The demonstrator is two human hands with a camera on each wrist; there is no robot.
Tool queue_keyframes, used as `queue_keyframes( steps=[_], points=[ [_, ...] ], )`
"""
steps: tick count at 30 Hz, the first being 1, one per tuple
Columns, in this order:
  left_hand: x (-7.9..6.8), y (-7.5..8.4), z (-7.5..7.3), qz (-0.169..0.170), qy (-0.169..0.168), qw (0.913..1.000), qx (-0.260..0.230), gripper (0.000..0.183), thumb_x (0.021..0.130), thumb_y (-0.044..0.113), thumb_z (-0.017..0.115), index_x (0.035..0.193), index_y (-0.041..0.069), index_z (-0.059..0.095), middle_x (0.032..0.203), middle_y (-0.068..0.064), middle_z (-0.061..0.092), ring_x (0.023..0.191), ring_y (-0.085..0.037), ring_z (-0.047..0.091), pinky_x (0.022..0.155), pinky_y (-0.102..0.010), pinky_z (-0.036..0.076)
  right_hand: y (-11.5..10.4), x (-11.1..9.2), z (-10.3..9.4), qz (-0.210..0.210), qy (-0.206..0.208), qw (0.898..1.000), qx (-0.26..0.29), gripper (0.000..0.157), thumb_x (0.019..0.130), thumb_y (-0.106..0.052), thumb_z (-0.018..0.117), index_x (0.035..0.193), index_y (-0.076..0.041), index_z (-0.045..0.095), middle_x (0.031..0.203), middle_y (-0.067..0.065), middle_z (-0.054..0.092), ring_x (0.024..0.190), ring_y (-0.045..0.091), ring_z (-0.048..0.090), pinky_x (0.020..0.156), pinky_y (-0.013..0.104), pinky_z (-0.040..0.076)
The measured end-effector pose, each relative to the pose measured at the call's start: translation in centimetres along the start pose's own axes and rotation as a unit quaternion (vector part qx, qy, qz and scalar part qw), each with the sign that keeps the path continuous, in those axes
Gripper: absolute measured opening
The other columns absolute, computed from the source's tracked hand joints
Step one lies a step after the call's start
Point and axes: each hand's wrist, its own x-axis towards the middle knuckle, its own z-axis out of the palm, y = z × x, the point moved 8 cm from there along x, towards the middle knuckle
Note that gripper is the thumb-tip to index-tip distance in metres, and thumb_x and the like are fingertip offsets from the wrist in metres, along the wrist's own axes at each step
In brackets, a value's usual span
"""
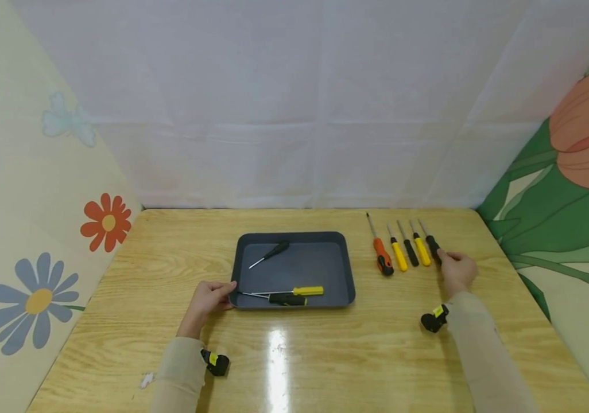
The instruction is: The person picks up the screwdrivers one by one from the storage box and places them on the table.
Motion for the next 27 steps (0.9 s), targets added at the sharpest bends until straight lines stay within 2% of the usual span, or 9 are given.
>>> queue_keyframes(
  steps=[1, 5, 8, 15, 19, 22, 24, 27],
  points=[
    [0.0, 0.0, 0.0, 0.001, -0.001, 1.0, 0.001, 0.032, 0.087, 0.015, 0.062, 0.1, -0.014, 0.063, 0.072, -0.007, 0.063, 0.058, -0.012, 0.059, 0.058, -0.028, 0.056, 0.0, 0.0, -0.1, 0.002, 0.002, 1.0, 0.004, 0.047, 0.089, -0.034, 0.054, 0.125, -0.005, 0.054, 0.121, 0.011, 0.051, 0.102, 0.021, 0.047, 0.061, 0.017, 0.037],
    [-0.1, 0.1, 0.0, 0.001, -0.003, 1.0, -0.002, 0.032, 0.087, 0.015, 0.062, 0.099, -0.014, 0.063, 0.072, -0.007, 0.063, 0.058, -0.012, 0.059, 0.058, -0.029, 0.056, -0.2, -0.1, -0.3, 0.002, 0.012, 1.0, 0.026, 0.048, 0.088, -0.035, 0.055, 0.125, -0.005, 0.054, 0.118, 0.009, 0.051, 0.103, 0.02, 0.046, 0.075, 0.023, 0.041],
    [-0.1, 0.1, 0.0, 0.002, -0.003, 1.0, -0.002, 0.032, 0.087, 0.016, 0.062, 0.099, -0.014, 0.063, 0.071, -0.006, 0.062, 0.058, -0.012, 0.059, 0.058, -0.028, 0.055, -0.4, -0.1, -0.5, 0.002, 0.019, 0.999, 0.045, 0.045, 0.087, -0.035, 0.057, 0.121, -0.006, 0.057, 0.109, 0.004, 0.053, 0.101, 0.018, 0.046, 0.08, 0.024, 0.041],
    [-0.1, 0.1, 0.0, 0.0, -0.005, 1.0, 0.001, 0.033, 0.087, 0.017, 0.062, 0.098, -0.014, 0.063, 0.07, -0.005, 0.061, 0.058, -0.012, 0.058, 0.058, -0.028, 0.055, -1.0, -0.4, -1.2, -0.014, 0.028, 0.993, 0.115, 0.02, 0.083, -0.028, 0.065, 0.098, -0.015, 0.065, 0.085, -0.011, 0.052, 0.082, 0.005, 0.047, 0.072, 0.017, 0.041],
    [-0.1, 0.1, -0.2, 0.001, -0.002, 1.0, 0.004, 0.032, 0.087, 0.016, 0.062, 0.098, -0.014, 0.063, 0.07, -0.006, 0.061, 0.058, -0.012, 0.059, 0.058, -0.028, 0.055, -1.0, 0.5, -0.2, -0.046, 0.002, 0.984, 0.175, 0.017, 0.082, -0.025, 0.069, 0.096, -0.015, 0.068, 0.082, -0.011, 0.057, 0.074, 0.003, 0.052, 0.061, 0.011, 0.045],
    [-0.1, 0.1, -0.2, 0.003, -0.001, 1.0, 0.003, 0.032, 0.087, 0.016, 0.062, 0.097, -0.014, 0.064, 0.07, -0.006, 0.062, 0.057, -0.012, 0.059, 0.058, -0.028, 0.055, -0.6, 1.7, 1.0, -0.061, -0.022, 0.97, 0.236, 0.019, 0.077, -0.025, 0.073, 0.093, -0.014, 0.07, 0.082, -0.006, 0.061, 0.07, 0.006, 0.057, 0.054, 0.01, 0.047],
    [-0.1, 0.1, -0.1, 0.006, -0.003, 1.0, -0.003, 0.032, 0.087, 0.015, 0.062, 0.098, -0.015, 0.063, 0.07, -0.006, 0.062, 0.057, -0.012, 0.058, 0.058, -0.028, 0.055, -0.2, 2.6, 1.7, -0.063, -0.033, 0.961, 0.268, 0.021, 0.074, -0.026, 0.076, 0.089, -0.014, 0.07, 0.083, -0.004, 0.062, 0.07, 0.008, 0.058, 0.055, 0.012, 0.049],
    [-0.1, 0.2, 0.1, 0.009, -0.005, 0.9999, -0.013, 0.032, 0.087, 0.013, 0.061, 0.099, -0.017, 0.061, 0.069, -0.005, 0.061, 0.057, -0.011, 0.058, 0.057, -0.028, 0.055, 0.2, 3.3, 2.5, -0.037, -0.055, 0.948, 0.311, 0.024, 0.07, -0.026, 0.079, 0.088, -0.013, 0.069, 0.084, -0.002, 0.062, 0.072, 0.01, 0.058, 0.056, 0.015, 0.051]
  ],
)
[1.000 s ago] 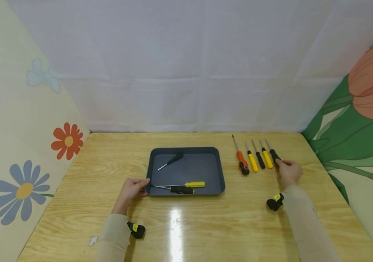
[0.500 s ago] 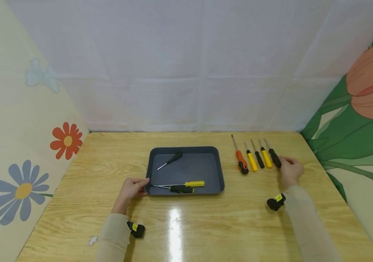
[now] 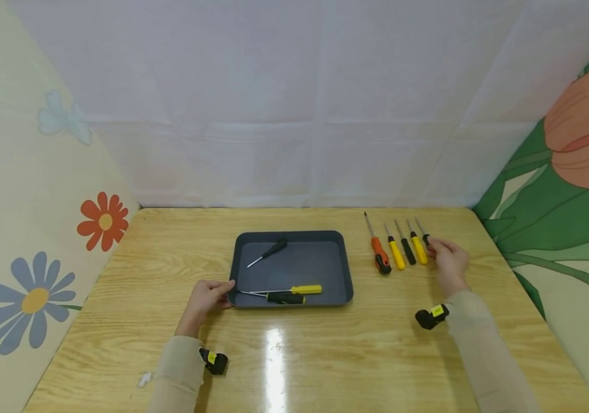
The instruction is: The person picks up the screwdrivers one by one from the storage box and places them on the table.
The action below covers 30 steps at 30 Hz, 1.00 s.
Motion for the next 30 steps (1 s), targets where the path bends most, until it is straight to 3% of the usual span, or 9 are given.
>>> queue_keyframes(
  steps=[6, 10, 13, 19, 30],
  points=[
    [0.0, 0.0, 0.0, 0.001, 0.002, 1.0, -0.008, 0.032, 0.087, 0.012, 0.061, 0.101, -0.018, 0.06, 0.068, -0.005, 0.061, 0.056, -0.012, 0.057, 0.057, -0.028, 0.055, 0.8, -0.1, 1.0, 0.057, -0.059, 0.994, 0.074, 0.028, 0.068, -0.02, 0.081, 0.092, -0.01, 0.069, 0.083, 0.001, 0.066, 0.072, 0.011, 0.064, 0.063, 0.022, 0.055],
    [0.0, 0.0, 0.0, 0.001, 0.002, 1.0, -0.01, 0.033, 0.087, 0.012, 0.062, 0.1, -0.018, 0.061, 0.067, -0.005, 0.061, 0.055, -0.012, 0.057, 0.056, -0.028, 0.055, 0.9, -0.4, 2.2, 0.075, -0.131, 0.98, 0.127, 0.053, 0.07, -0.012, 0.079, 0.118, -0.004, 0.059, 0.091, 0.006, 0.066, 0.081, 0.018, 0.066, 0.075, 0.029, 0.053],
    [0.0, 0.0, 0.0, 0.001, 0.003, 0.9999, -0.01, 0.032, 0.087, 0.012, 0.062, 0.099, -0.017, 0.061, 0.068, -0.006, 0.061, 0.055, -0.012, 0.057, 0.056, -0.028, 0.055, 0.8, -1.0, 3.2, 0.09, -0.181, 0.972, 0.12, 0.067, 0.073, -0.013, 0.076, 0.132, -0.001, 0.045, 0.098, 0.007, 0.065, 0.089, 0.021, 0.064, 0.081, 0.031, 0.051],
    [0.0, -0.2, 0.0, -0.008, 0.007, 0.9999, -0.005, 0.031, 0.086, 0.012, 0.062, 0.099, -0.016, 0.062, 0.069, -0.006, 0.061, 0.056, -0.012, 0.058, 0.057, -0.028, 0.055, 0.8, -1.9, 5.1, 0.138, -0.264, 0.948, 0.108, 0.061, 0.077, -0.014, 0.073, 0.131, -0.001, 0.047, 0.103, 0.008, 0.063, 0.1, 0.025, 0.06, 0.088, 0.035, 0.047],
    [0.0, -0.1, -0.1, -0.007, 0.005, 1.0, 0.0, 0.032, 0.087, 0.014, 0.062, 0.1, -0.015, 0.062, 0.07, -0.006, 0.062, 0.057, -0.012, 0.058, 0.057, -0.028, 0.055, 1.2, -2.4, 6.7, 0.156, -0.323, 0.929, 0.097, 0.053, 0.082, -0.012, 0.068, 0.13, 0.0, 0.047, 0.108, 0.012, 0.063, 0.1, 0.024, 0.061, 0.088, 0.035, 0.047]
  ],
)
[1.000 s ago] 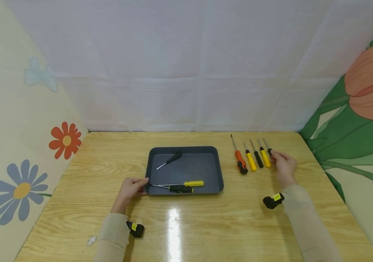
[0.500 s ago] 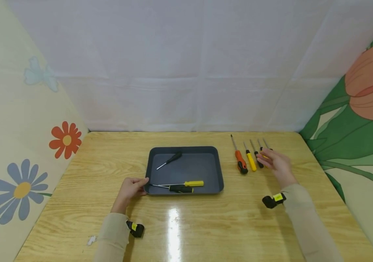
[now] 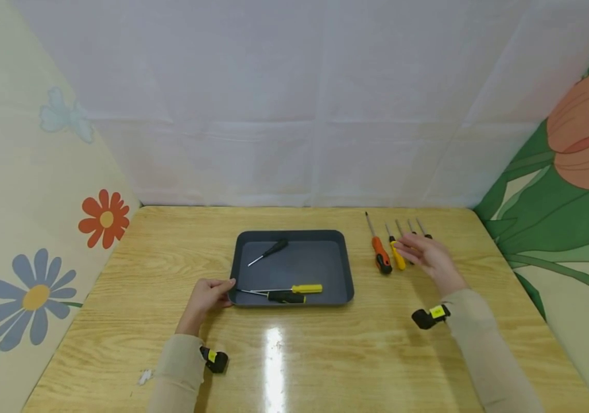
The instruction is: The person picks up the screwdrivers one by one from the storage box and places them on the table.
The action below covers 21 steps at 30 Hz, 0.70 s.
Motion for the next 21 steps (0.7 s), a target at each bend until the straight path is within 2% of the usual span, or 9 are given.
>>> queue_keyframes(
  steps=[3, 6, 9, 12, 14, 16, 19, 21],
  points=[
    [0.0, 0.1, 0.0, 0.002, 0.001, 1.0, 0.002, 0.032, 0.086, 0.015, 0.063, 0.099, -0.015, 0.063, 0.068, -0.005, 0.061, 0.055, -0.012, 0.058, 0.055, -0.027, 0.055, -0.3, -0.7, 1.7, -0.001, -0.026, 0.998, -0.056, 0.046, 0.083, -0.014, 0.067, 0.126, -0.001, 0.052, 0.105, 0.008, 0.065, 0.099, 0.023, 0.061, 0.087, 0.035, 0.048],
    [0.0, 0.1, 0.0, 0.003, -0.001, 1.0, 0.004, 0.032, 0.086, 0.015, 0.063, 0.099, -0.015, 0.063, 0.068, -0.006, 0.061, 0.055, -0.012, 0.059, 0.055, -0.027, 0.055, -1.0, -2.5, 4.7, -0.002, -0.063, 0.993, -0.098, 0.038, 0.084, -0.015, 0.067, 0.119, -0.003, 0.059, 0.104, 0.006, 0.065, 0.098, 0.021, 0.061, 0.087, 0.034, 0.048],
    [0.0, 0.1, 0.0, 0.002, 0.001, 1.0, 0.003, 0.032, 0.086, 0.015, 0.063, 0.098, -0.014, 0.063, 0.068, -0.006, 0.061, 0.055, -0.012, 0.059, 0.055, -0.028, 0.055, -1.8, -4.6, 8.0, 0.001, -0.079, 0.991, -0.108, 0.023, 0.082, -0.014, 0.068, 0.104, -0.009, 0.066, 0.099, 0.006, 0.066, 0.092, 0.02, 0.063, 0.083, 0.033, 0.051],
    [-0.1, 0.1, 0.0, 0.0, 0.003, 1.0, 0.007, 0.032, 0.086, 0.016, 0.063, 0.099, -0.014, 0.063, 0.068, -0.006, 0.062, 0.055, -0.012, 0.06, 0.055, -0.028, 0.055, -2.3, -6.0, 10.4, 0.011, -0.077, 0.991, -0.11, 0.01, 0.086, -0.008, 0.063, 0.092, -0.014, 0.068, 0.092, 0.005, 0.066, 0.086, 0.019, 0.065, 0.08, 0.031, 0.052],
    [-0.1, 0.1, 0.0, -0.001, 0.003, 0.9999, 0.01, 0.033, 0.086, 0.016, 0.064, 0.099, -0.014, 0.063, 0.069, -0.007, 0.062, 0.056, -0.013, 0.06, 0.056, -0.028, 0.055, -2.3, -6.3, 11.3, 0.021, -0.077, 0.99, -0.121, 0.014, 0.089, -0.002, 0.056, 0.093, -0.013, 0.066, 0.09, 0.003, 0.066, 0.084, 0.019, 0.065, 0.078, 0.031, 0.053],
    [-0.1, 0.1, -0.1, -0.001, 0.004, 0.9999, 0.011, 0.033, 0.086, 0.016, 0.064, 0.1, -0.014, 0.063, 0.07, -0.007, 0.063, 0.056, -0.013, 0.06, 0.056, -0.028, 0.055, -2.0, -6.3, 11.9, 0.03, -0.079, 0.987, -0.136, 0.021, 0.091, 0.002, 0.051, 0.108, -0.005, 0.061, 0.089, 0.002, 0.066, 0.084, 0.019, 0.065, 0.079, 0.031, 0.053],
    [-0.1, 0.1, 0.0, -0.001, 0.005, 0.9999, 0.009, 0.033, 0.086, 0.016, 0.064, 0.099, -0.014, 0.063, 0.07, -0.007, 0.063, 0.056, -0.013, 0.06, 0.056, -0.029, 0.055, -1.6, -6.1, 12.6, 0.032, -0.091, 0.982, -0.164, 0.042, 0.09, 0.005, 0.051, 0.13, 0.009, 0.039, 0.091, 0.002, 0.066, 0.084, 0.018, 0.065, 0.078, 0.031, 0.053],
    [-0.1, 0.1, -0.1, -0.001, 0.006, 1.0, 0.007, 0.033, 0.085, 0.016, 0.064, 0.099, -0.014, 0.063, 0.07, -0.008, 0.063, 0.056, -0.013, 0.06, 0.056, -0.029, 0.055, -1.3, -5.9, 13.0, 0.031, -0.101, 0.979, -0.173, 0.053, 0.089, 0.005, 0.052, 0.133, 0.017, 0.026, 0.091, 0.002, 0.067, 0.083, 0.017, 0.065, 0.078, 0.031, 0.053]
  ],
)
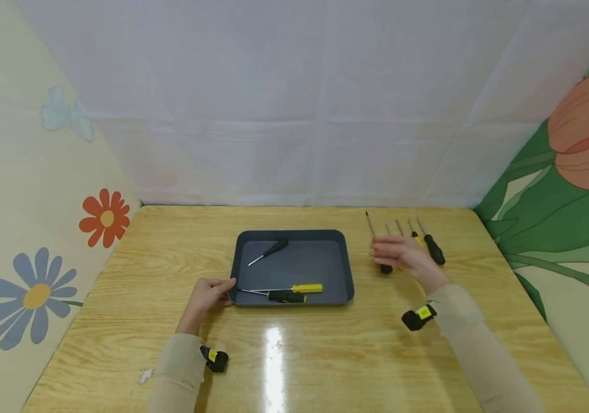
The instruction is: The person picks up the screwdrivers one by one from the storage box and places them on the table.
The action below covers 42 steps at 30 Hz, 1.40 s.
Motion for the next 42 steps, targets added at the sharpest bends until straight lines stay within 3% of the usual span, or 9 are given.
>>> queue_keyframes(
  steps=[8, 20, 30, 42],
  points=[
    [0.0, 0.0, 0.0, 0.001, 0.001, 1.0, -0.001, 0.033, 0.085, 0.016, 0.064, 0.099, -0.014, 0.063, 0.07, -0.008, 0.063, 0.057, -0.013, 0.061, 0.056, -0.028, 0.055, 0.6, 0.6, 1.6, 0.015, -0.003, 0.997, -0.07, 0.054, 0.086, 0.0, 0.06, 0.131, 0.014, 0.036, 0.106, 0.01, 0.062, 0.087, 0.017, 0.065, 0.085, 0.038, 0.049],
    [0.1, 0.0, 0.0, 0.003, -0.004, 1.0, -0.003, 0.032, 0.086, 0.015, 0.063, 0.099, -0.014, 0.063, 0.069, -0.008, 0.063, 0.056, -0.013, 0.06, 0.055, -0.028, 0.055, 1.4, 1.5, 4.2, 0.031, -0.036, 0.993, -0.112, 0.049, 0.088, 0.003, 0.055, 0.129, 0.018, 0.035, 0.124, 0.034, 0.043, 0.089, 0.02, 0.064, 0.091, 0.044, 0.044],
    [0.1, -0.1, 0.0, 0.003, -0.004, 1.0, 0.002, 0.032, 0.086, 0.015, 0.063, 0.099, -0.014, 0.063, 0.069, -0.007, 0.062, 0.056, -0.012, 0.06, 0.055, -0.028, 0.055, 2.5, 1.7, 5.9, 0.047, -0.063, 0.978, -0.191, 0.045, 0.084, 0.002, 0.061, 0.123, 0.016, 0.044, 0.118, 0.03, 0.052, 0.09, 0.022, 0.064, 0.083, 0.04, 0.05],
    [0.2, -0.1, 0.0, 0.002, 0.0, 1.0, 0.002, 0.033, 0.086, 0.016, 0.064, 0.1, -0.014, 0.063, 0.069, -0.007, 0.062, 0.055, -0.012, 0.06, 0.055, -0.028, 0.055, 3.5, 2.1, 7.5, 0.066, -0.083, 0.97, -0.221, 0.045, 0.083, 0.002, 0.061, 0.123, 0.016, 0.045, 0.119, 0.03, 0.051, 0.09, 0.024, 0.063, 0.081, 0.039, 0.052]
  ],
)
